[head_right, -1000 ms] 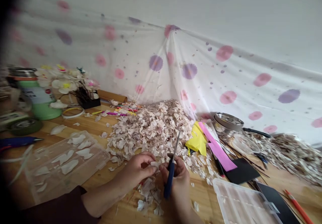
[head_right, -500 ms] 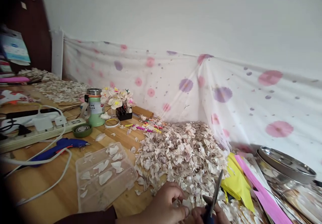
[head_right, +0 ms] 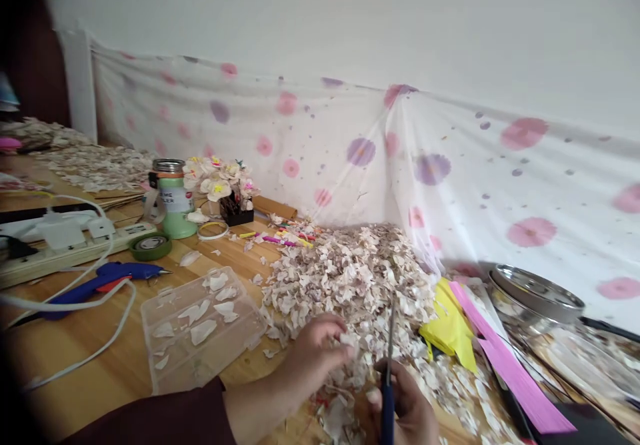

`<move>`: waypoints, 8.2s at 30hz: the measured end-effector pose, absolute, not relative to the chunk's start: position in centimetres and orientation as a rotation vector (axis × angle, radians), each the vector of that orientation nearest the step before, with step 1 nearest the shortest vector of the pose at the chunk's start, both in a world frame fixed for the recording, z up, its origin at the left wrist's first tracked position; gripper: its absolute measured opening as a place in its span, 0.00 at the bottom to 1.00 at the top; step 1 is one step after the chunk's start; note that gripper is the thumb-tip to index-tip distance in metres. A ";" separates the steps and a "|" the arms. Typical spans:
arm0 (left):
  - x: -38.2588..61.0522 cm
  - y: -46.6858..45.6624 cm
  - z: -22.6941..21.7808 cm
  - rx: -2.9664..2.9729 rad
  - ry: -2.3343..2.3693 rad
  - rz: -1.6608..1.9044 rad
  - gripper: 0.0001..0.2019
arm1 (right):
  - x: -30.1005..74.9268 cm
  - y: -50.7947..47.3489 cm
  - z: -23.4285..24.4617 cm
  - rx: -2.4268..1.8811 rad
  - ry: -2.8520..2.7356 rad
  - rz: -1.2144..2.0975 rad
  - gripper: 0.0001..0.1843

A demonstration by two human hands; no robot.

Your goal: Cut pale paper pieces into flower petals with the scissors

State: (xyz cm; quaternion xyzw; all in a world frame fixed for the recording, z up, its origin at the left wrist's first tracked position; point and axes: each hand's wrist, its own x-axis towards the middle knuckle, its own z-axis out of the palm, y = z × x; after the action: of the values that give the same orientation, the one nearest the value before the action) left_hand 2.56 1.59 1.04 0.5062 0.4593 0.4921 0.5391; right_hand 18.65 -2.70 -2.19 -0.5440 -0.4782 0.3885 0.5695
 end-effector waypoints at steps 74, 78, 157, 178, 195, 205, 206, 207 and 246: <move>2.1 2.3 1.1 0.883 0.714 1.197 0.11 | 17.8 -3.8 -0.1 -1.303 -1.761 0.982 0.10; 2.0 2.2 1.1 0.898 0.755 1.198 0.12 | 17.8 -3.8 -0.3 -1.300 -1.736 1.003 0.12; 1.5 2.9 1.6 1.824 0.831 0.761 0.04 | 17.0 -2.7 -0.5 -1.118 -1.102 1.007 0.16; 0.1 4.1 2.5 1.411 0.960 1.108 0.10 | 18.3 -4.1 0.3 -1.426 -1.730 0.859 0.16; 0.3 4.7 1.9 1.586 0.926 1.176 0.10 | 17.9 -4.2 1.8 -1.665 -2.008 0.594 0.38; 0.0 4.5 1.9 1.585 0.928 1.149 0.09 | 17.6 -4.3 2.0 -1.746 -2.000 0.563 0.36; 0.0 4.6 1.8 1.586 0.929 1.152 0.09 | 17.6 -4.3 1.9 -1.751 -1.998 0.560 0.35; 0.0 4.6 1.7 1.588 0.930 1.153 0.09 | 17.6 -4.3 1.9 -1.753 -1.995 0.555 0.35; -2.1 5.5 4.0 1.812 0.865 0.985 0.05 | 18.0 -4.0 1.9 -1.643 -2.036 0.561 0.26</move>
State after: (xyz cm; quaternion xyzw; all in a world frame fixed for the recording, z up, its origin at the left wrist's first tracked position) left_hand -2.09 5.54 3.95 0.7287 0.3477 0.3960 0.4374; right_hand 18.04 -4.00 1.91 -0.5976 -0.7403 0.2040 0.2309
